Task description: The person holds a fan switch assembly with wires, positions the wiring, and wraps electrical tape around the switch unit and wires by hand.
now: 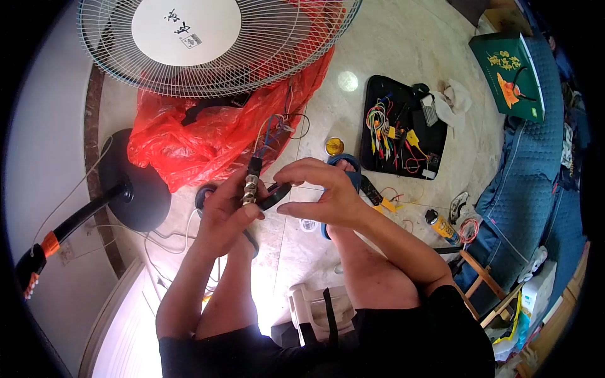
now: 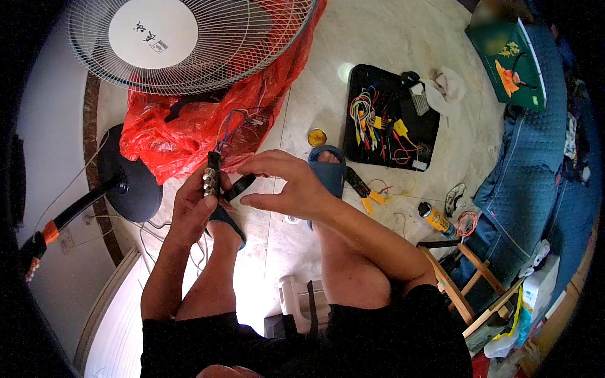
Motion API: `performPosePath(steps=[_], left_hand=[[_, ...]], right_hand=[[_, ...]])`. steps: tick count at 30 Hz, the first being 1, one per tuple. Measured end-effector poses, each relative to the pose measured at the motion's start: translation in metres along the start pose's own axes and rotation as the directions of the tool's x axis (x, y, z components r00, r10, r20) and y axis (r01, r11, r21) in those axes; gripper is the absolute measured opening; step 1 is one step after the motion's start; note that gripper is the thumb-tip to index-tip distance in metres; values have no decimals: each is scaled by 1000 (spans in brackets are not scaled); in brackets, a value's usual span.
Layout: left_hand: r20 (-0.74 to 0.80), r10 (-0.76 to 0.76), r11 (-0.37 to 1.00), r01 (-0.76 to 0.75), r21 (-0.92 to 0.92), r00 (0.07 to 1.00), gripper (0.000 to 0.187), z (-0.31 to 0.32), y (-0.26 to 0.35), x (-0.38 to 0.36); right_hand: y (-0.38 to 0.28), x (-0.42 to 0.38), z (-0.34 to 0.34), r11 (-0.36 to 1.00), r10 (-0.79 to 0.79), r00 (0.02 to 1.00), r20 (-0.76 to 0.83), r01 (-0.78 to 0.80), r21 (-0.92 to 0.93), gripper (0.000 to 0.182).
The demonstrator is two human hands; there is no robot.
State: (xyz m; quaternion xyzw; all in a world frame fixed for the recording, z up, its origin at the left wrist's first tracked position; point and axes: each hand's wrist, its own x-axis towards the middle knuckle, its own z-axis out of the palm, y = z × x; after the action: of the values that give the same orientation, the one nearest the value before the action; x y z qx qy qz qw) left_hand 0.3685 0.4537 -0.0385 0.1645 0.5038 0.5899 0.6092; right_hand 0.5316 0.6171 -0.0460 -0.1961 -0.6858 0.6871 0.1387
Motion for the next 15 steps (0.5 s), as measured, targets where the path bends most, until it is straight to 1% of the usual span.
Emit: performPosePath(steps=[1, 3, 6, 7, 10, 13, 15], left_hand=[[-14, -2, 1000, 2, 6, 1000, 69, -1, 0, -1], [5, 9, 1000, -9, 5, 1000, 68, -4, 0, -1], [52, 10, 999, -12, 41, 999, 69, -4, 2, 2], [70, 8, 998, -12, 60, 998, 69, -3, 4, 2], [-29, -67, 992, 70, 101, 997, 80, 7, 11, -1], [82, -50, 999, 48, 26, 995, 70, 1, 9, 0], [63, -34, 999, 35, -5, 997, 70, 3, 8, 1]], right_hand=[[1, 0, -1, 998, -50, 999, 14, 51, -39, 37], [6, 0, -5, 982, -148, 988, 47, 152, -113, 34], [2, 3, -9, 969, -171, 981, 89, 184, -164, 30], [1, 3, -9, 976, -155, 983, 101, 168, -139, 29], [-3, 2, -10, 987, -116, 984, 137, 129, -91, 27], [-5, 2, -10, 987, -111, 982, 153, 127, -96, 25], [-5, 2, -10, 986, -125, 983, 132, 138, -94, 23]])
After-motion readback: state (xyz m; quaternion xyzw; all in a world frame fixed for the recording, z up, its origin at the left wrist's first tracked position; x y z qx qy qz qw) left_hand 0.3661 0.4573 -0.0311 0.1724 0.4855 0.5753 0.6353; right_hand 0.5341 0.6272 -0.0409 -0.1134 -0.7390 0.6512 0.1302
